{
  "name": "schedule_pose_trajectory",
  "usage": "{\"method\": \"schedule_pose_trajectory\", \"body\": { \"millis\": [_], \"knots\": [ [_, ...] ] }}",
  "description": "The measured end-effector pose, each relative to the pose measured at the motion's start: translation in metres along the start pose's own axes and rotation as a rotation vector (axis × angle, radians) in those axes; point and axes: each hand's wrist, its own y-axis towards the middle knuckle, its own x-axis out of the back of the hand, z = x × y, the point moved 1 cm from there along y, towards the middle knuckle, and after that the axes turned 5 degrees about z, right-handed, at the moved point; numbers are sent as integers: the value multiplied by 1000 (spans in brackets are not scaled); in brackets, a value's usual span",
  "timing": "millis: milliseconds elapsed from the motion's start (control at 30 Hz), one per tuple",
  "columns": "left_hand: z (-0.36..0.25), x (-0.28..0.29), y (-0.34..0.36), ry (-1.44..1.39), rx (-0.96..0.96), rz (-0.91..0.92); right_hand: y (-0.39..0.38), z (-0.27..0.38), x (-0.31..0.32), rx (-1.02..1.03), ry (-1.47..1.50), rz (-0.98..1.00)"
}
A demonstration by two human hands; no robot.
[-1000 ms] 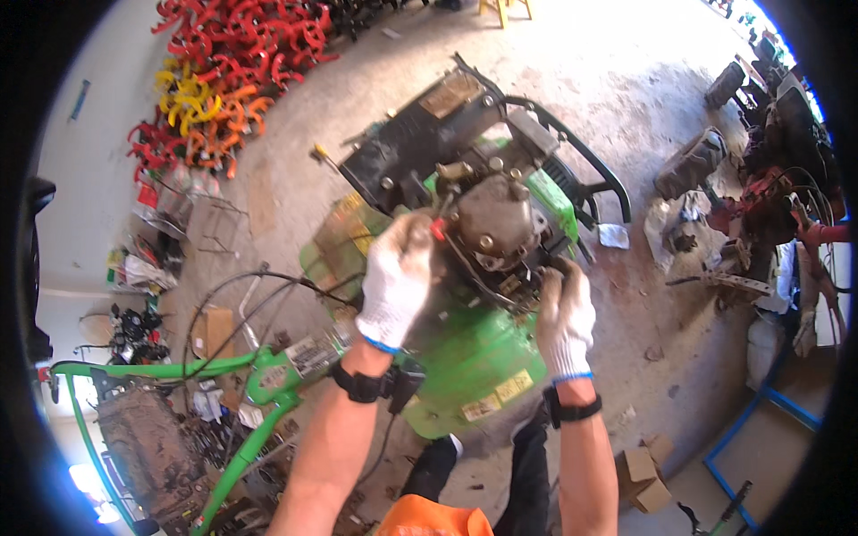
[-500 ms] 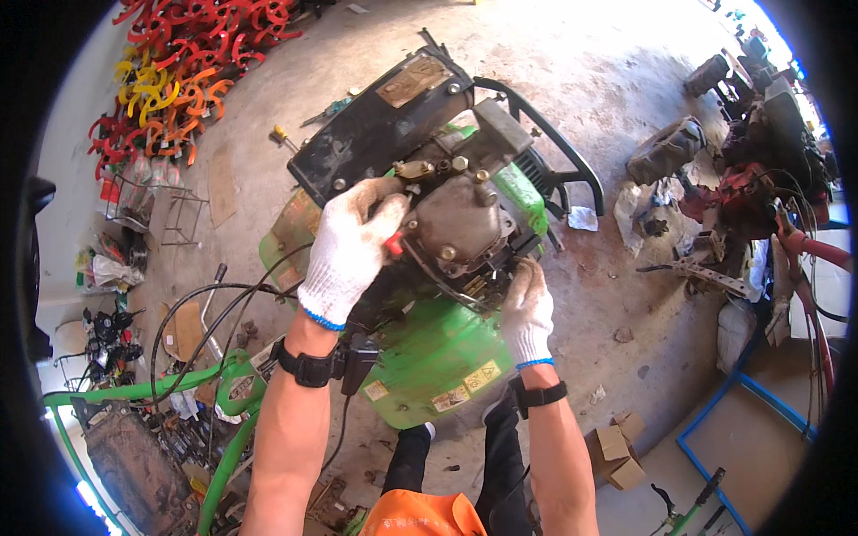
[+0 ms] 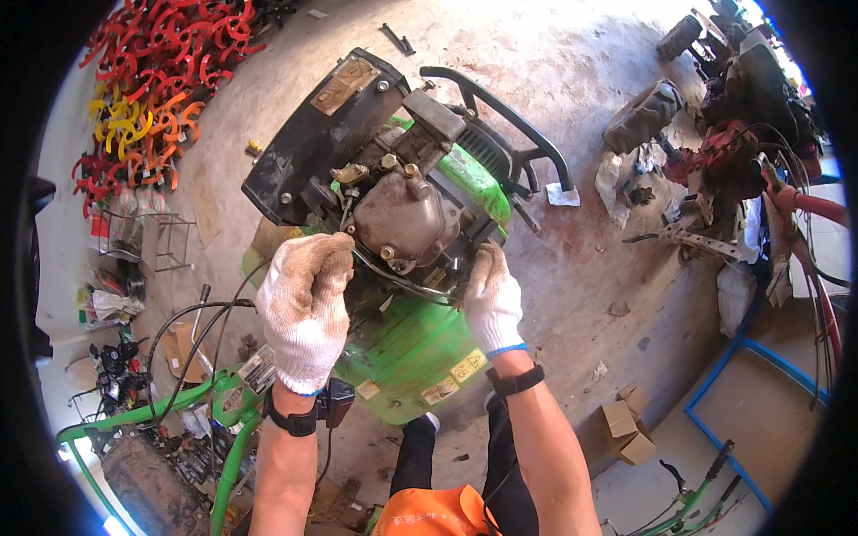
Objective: The person disassembles a green walk-behind lawnmower in a workshop. They remove the handle assembly, detach the engine cover, and use a cordless impact driver to remove bolts from the engine and deck. The person repeatedly repositions the mower and uses both hands to stabilize and manipulate components.
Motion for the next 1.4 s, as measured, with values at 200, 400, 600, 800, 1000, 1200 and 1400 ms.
{"method": "schedule_pose_trajectory", "body": {
  "millis": [200,400,600,800,1000,1200,1400],
  "knots": [
    [-8,11,11,-3,40,77,1,-8,-5,179,-43,-101],
    [-11,15,23,143,-26,203,3,-10,-8,119,-12,-73],
    [-43,21,35,635,-337,283,2,-6,-5,29,21,-11],
    [-58,-2,45,988,-517,512,2,-3,-7,60,62,-39],
    [-64,-4,52,1202,-616,646,3,-3,-5,43,86,18],
    [-66,-7,63,1205,-627,720,4,6,4,-12,122,102],
    [-65,-7,60,1171,-597,685,-20,-26,10,10,364,162]
  ]
}}
